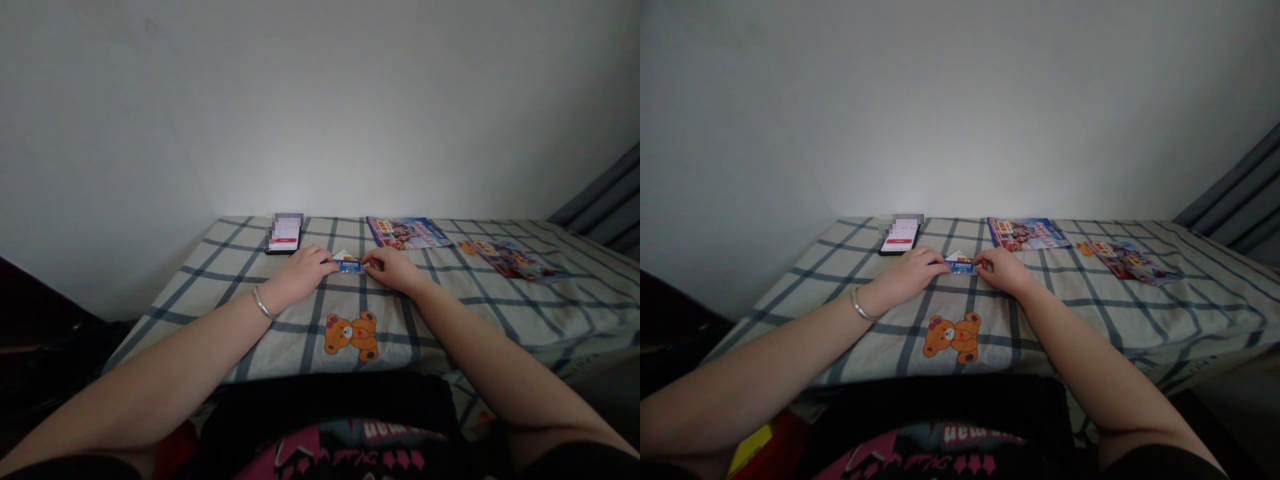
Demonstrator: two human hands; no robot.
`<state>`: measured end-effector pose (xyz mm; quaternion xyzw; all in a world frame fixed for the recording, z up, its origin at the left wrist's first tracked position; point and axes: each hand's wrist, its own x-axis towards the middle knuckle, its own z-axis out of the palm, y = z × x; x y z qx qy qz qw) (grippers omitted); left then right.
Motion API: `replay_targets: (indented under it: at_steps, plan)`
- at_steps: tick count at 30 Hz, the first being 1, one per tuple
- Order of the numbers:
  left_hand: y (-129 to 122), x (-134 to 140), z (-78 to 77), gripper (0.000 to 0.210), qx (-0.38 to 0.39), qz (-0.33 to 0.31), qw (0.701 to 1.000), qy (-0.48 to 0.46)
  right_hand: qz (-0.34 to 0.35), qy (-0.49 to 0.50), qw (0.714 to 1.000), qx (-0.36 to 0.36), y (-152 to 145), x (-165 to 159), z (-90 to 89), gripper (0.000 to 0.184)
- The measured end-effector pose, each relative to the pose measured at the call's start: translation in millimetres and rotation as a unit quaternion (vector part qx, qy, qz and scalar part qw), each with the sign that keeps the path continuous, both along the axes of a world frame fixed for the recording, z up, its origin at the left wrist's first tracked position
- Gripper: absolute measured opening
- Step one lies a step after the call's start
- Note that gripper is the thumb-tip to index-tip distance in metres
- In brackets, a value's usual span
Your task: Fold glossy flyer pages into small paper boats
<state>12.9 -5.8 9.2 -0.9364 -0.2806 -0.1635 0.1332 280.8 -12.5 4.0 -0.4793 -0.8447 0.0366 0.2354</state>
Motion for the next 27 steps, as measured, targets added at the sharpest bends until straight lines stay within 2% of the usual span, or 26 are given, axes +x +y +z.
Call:
replay_targets:
  at_steps: [6, 10, 16, 18, 27]
  plan:
    - [-3, 3, -0.4, 0.031, -0.016, -0.058, 0.998, 0.028, -0.003, -0.011, 1.0, 0.02, -4, -5, 0.7, 0.016]
    - [-6, 4, 0.1, 0.031, -0.015, -0.034, 0.999, 0.017, 0.014, -0.011, 0.999, 0.029, -7, -8, 3.4, 0.013]
    - [-8, 4, 1.2, 0.035, -0.02, 0.023, 0.999, 0.011, 0.098, -0.005, 0.994, 0.052, -9, -10, 4.0, 0.031]
    - [-8, 3, 0.8, 0.035, -0.025, 0.027, 0.999, 0.005, 0.118, -0.017, 0.991, 0.064, -9, -11, 3.9, 0.03]
    - [-3, 0, 0.7, 0.035, -0.053, -0.04, 0.998, 0.015, 0.101, -0.069, 0.987, 0.104, -14, -13, 7.5, 0.016]
